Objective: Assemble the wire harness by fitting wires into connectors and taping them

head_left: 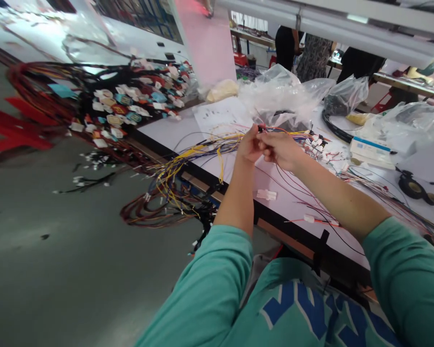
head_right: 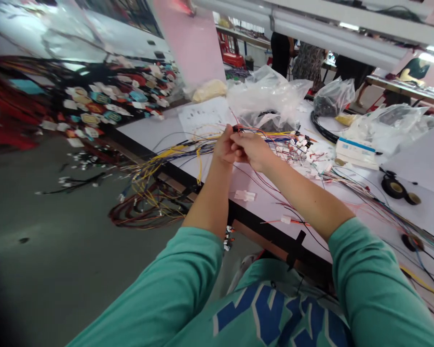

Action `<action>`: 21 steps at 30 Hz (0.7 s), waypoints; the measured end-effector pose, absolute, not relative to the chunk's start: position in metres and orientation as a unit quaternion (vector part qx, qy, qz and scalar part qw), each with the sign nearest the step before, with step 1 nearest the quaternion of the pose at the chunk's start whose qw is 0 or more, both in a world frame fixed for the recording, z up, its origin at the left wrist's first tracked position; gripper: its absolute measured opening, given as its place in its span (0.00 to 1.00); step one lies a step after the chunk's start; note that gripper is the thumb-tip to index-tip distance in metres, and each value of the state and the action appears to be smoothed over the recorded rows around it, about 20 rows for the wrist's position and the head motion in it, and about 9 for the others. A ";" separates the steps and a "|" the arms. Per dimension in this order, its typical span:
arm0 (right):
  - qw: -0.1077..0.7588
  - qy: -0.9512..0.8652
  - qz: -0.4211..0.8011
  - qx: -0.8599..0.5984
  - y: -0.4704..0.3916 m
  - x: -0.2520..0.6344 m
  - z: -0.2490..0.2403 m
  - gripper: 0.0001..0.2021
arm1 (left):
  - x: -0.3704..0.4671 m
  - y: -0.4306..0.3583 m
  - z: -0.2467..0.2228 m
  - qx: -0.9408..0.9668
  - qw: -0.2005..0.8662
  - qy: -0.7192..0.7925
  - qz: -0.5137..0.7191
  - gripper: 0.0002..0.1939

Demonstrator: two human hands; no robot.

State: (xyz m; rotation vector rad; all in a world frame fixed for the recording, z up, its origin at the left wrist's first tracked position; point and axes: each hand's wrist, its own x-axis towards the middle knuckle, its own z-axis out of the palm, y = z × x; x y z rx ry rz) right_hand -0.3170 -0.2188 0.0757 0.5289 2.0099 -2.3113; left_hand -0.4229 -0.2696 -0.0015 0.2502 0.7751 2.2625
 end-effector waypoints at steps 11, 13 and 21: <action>-0.180 0.783 -0.593 0.058 -0.200 -0.290 0.068 0.10 | -0.405 -0.266 0.011 0.129 0.338 0.281 0.889 0.17; -0.206 0.809 -0.547 0.060 -0.196 -0.283 0.063 0.10 | -0.400 -0.266 0.013 0.125 0.357 0.279 0.883 0.17; -0.292 0.884 -0.349 0.104 -0.196 -0.258 0.062 0.11 | -0.376 -0.267 0.018 0.157 0.420 0.279 0.849 0.17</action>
